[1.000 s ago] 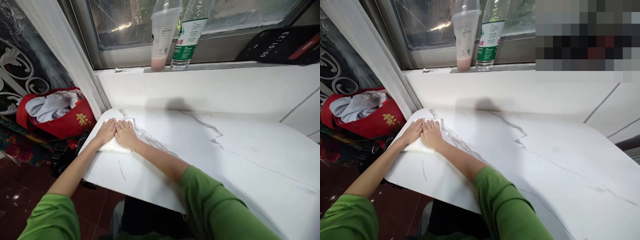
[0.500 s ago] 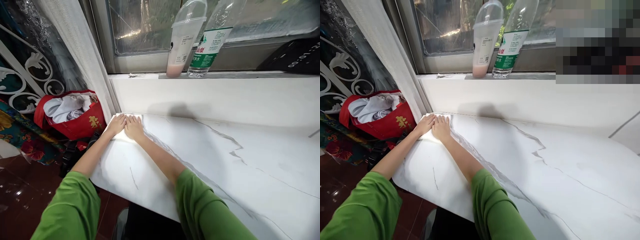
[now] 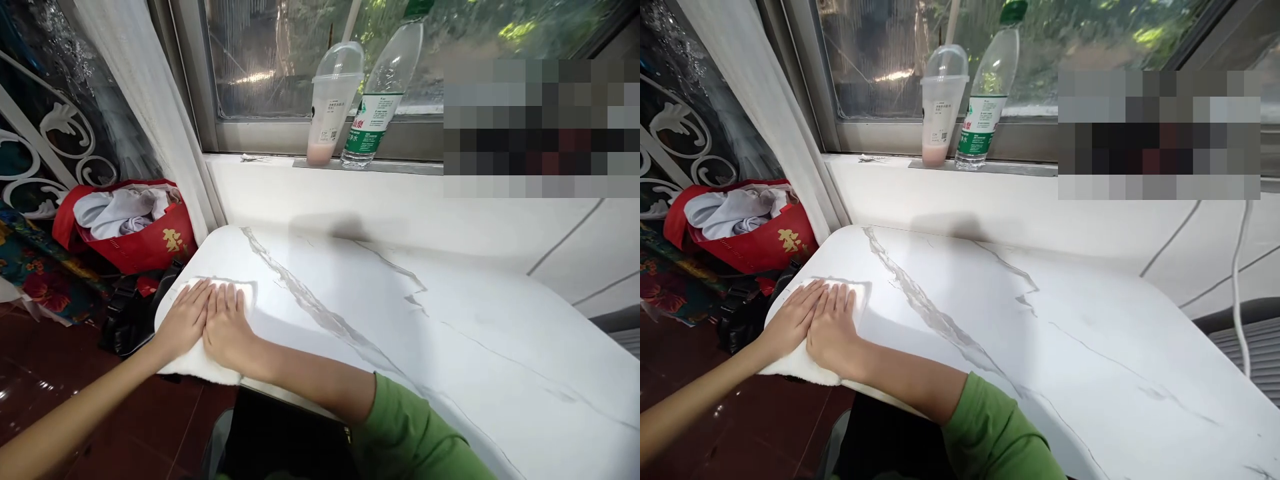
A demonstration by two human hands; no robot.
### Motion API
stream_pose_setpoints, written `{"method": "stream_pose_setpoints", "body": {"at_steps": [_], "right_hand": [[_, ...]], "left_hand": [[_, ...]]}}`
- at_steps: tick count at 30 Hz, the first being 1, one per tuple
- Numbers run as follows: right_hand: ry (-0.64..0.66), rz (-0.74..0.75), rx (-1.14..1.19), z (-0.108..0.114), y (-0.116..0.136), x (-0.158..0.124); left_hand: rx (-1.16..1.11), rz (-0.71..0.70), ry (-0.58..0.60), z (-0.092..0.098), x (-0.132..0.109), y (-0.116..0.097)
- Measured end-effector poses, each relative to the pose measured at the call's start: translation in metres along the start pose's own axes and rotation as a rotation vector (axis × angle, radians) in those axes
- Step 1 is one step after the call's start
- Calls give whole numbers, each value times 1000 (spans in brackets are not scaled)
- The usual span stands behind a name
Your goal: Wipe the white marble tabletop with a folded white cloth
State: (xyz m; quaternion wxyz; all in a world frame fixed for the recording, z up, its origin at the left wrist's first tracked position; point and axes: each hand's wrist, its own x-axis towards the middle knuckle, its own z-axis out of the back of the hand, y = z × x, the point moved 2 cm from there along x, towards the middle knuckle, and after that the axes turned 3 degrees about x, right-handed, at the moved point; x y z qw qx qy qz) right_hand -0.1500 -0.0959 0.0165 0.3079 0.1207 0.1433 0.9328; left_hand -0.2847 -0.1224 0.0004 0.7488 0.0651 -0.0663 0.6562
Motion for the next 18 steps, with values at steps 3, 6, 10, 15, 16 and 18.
{"method": "stream_pose_setpoints", "body": {"at_steps": [3,6,10,15,16,18], "right_hand": [[-18,-75,9,5,-24,36],[-69,-144,-23,14,-67,81],[-122,-185,-39,27,-134,115],[-179,-198,-59,38,-179,116],[-190,-197,-63,38,-180,115],[-199,-194,-68,37,-180,112]], "left_hand": [[-27,16,8,-5,44,17],[-38,49,-29,-11,110,27],[-81,74,-49,-21,191,15],[-86,95,-84,-29,225,-12],[-84,93,-85,-30,225,-15],[-84,104,-84,-30,219,-17]]}}
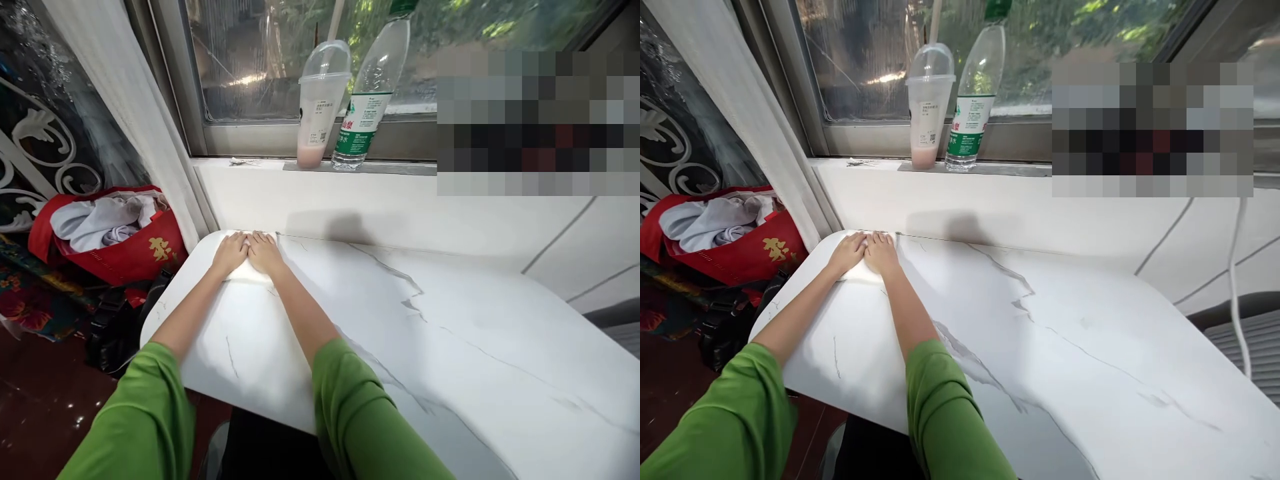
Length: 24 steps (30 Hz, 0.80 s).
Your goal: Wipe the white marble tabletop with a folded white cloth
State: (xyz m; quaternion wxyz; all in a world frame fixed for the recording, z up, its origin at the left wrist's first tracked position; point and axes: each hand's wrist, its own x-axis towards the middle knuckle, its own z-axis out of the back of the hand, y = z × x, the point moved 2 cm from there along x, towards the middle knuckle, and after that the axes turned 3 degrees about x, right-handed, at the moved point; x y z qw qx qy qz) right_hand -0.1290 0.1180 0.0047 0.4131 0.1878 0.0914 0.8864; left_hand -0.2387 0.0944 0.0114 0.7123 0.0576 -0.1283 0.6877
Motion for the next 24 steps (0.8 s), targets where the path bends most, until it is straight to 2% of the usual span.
{"method": "stream_pose_setpoints", "body": {"at_steps": [3,6,8,10,13,16,18,20,24], "right_hand": [[-1,8,-6,0,4,-12],[1,23,-29,3,8,-43],[0,51,-49,9,11,-77],[-12,108,-61,17,15,-118],[-57,232,-63,28,20,-183],[-94,273,-53,38,18,-228],[-79,265,-32,44,14,-239],[-40,244,-10,49,7,-233],[24,211,1,53,-25,-190]], "left_hand": [[-13,19,15,3,-13,-2],[-53,-48,48,7,-37,-13],[-101,-172,65,11,-65,-31],[-160,-318,64,19,-104,-57],[-237,-424,14,33,-162,-96],[-265,-499,59,43,-194,-120],[-250,-529,116,46,-193,-121],[-213,-497,154,43,-177,-114],[-139,-403,170,20,-121,-102]]}}
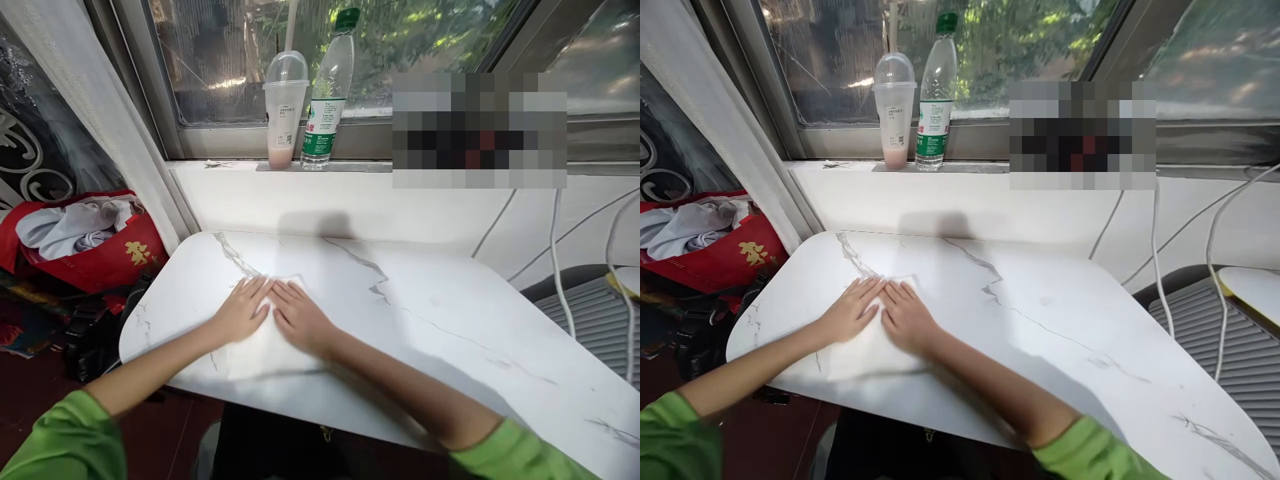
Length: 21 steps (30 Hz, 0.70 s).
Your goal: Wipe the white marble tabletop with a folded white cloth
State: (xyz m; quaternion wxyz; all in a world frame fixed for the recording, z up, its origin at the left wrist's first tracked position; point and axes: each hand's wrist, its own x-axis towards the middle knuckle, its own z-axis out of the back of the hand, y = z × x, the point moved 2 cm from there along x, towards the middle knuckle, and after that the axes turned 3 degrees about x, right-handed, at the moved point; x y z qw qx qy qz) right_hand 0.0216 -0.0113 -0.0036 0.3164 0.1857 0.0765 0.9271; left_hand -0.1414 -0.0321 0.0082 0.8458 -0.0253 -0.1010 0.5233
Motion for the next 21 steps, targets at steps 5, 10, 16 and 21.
{"method": "stream_pose_setpoints", "body": {"at_steps": [5,10,16,21], "right_hand": [[-58,-86,-127,8,-81,51],[-81,-215,-216,16,-147,72],[-35,-270,-169,12,-157,54],[-40,-298,-179,17,-122,-3]], "left_hand": [[63,24,38,-17,99,25],[92,65,0,-24,174,26],[71,90,-52,-31,173,10],[28,-10,-23,-34,137,-24]]}}
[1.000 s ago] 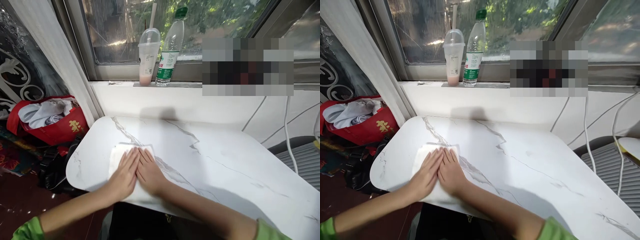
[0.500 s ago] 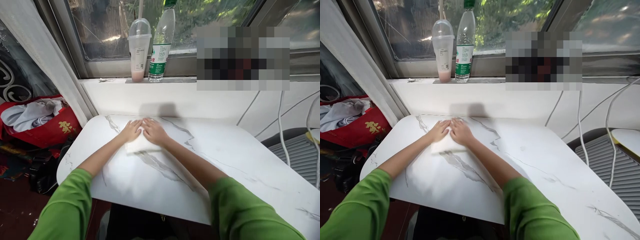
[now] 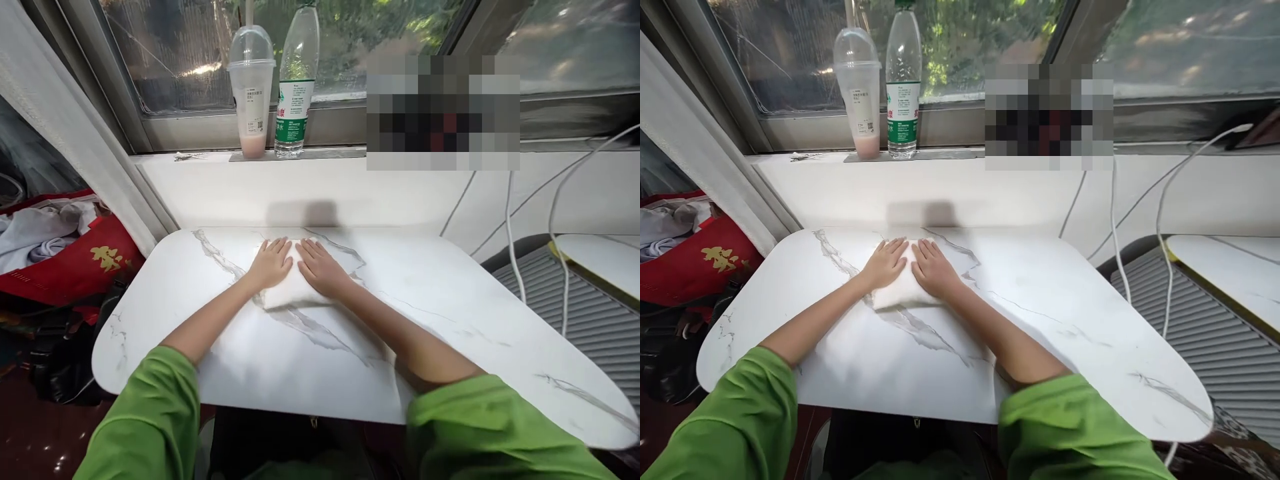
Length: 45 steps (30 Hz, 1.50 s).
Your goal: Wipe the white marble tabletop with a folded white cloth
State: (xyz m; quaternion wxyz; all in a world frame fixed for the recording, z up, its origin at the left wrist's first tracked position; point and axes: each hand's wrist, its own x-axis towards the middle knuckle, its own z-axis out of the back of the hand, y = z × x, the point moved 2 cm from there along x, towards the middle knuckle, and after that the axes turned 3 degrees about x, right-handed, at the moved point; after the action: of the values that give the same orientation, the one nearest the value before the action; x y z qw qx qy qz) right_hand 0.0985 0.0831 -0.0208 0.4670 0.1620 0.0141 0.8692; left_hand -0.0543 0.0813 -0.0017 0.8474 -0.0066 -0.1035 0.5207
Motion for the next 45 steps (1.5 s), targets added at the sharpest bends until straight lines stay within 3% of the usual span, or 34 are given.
{"method": "stream_pose_setpoints", "body": {"at_steps": [7,11,15,20,23,29,33,38,42,45], "right_hand": [[-66,-40,-10,27,35,-127],[-39,-85,75,34,35,-159],[0,-170,156,35,28,-150],[-33,-151,94,32,15,-120],[-59,-137,77,29,-8,-97],[-50,-179,63,26,-66,-39],[-37,-211,47,24,-78,-28],[-35,-164,5,24,-59,-72],[-78,-95,38,37,-37,-139],[-92,-110,99,51,-28,-193]], "left_hand": [[-132,-257,18,9,-81,-86],[-182,-199,70,11,-100,-120],[-245,-118,159,8,-87,-127],[-222,-80,111,3,-57,-117],[-186,-86,77,-3,-29,-110],[-153,-78,-20,-15,53,-93],[-150,-82,-40,-17,72,-86],[-122,-95,4,-14,30,-109],[-81,-90,76,-9,-26,-155],[-64,-192,141,-7,-59,-193]]}}
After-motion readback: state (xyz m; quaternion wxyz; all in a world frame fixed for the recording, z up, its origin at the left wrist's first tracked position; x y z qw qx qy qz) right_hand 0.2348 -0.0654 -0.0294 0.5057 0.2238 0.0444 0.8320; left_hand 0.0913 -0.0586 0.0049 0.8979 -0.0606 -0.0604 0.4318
